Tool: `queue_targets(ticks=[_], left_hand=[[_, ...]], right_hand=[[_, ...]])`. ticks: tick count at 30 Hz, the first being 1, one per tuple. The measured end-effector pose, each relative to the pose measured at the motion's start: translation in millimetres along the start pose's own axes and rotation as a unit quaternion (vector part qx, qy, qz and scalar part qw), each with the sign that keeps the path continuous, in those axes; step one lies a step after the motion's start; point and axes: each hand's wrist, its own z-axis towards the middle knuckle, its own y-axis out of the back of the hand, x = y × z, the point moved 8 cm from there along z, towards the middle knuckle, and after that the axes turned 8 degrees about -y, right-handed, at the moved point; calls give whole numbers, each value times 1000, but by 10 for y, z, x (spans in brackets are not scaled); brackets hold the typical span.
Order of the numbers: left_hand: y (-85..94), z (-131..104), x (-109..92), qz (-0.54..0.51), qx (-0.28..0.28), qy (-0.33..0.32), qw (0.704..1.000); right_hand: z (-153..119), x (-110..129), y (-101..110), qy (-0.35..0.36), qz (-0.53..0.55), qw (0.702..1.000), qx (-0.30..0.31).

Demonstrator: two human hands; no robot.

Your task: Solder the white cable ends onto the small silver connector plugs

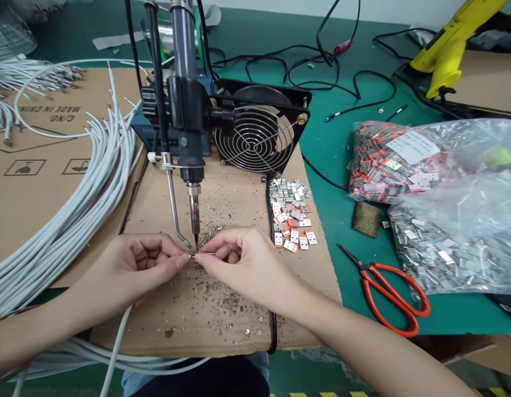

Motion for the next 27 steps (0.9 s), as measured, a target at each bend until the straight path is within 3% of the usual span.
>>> queue_targets(ticks=[14,27], left_hand=[[-7,9,-46,24,9,-29,999],[-30,-4,-80,32,17,-54,998]], right_hand=[[-26,61,47,-32,73,996,34],[-59,102,67,7,76,997,32]])
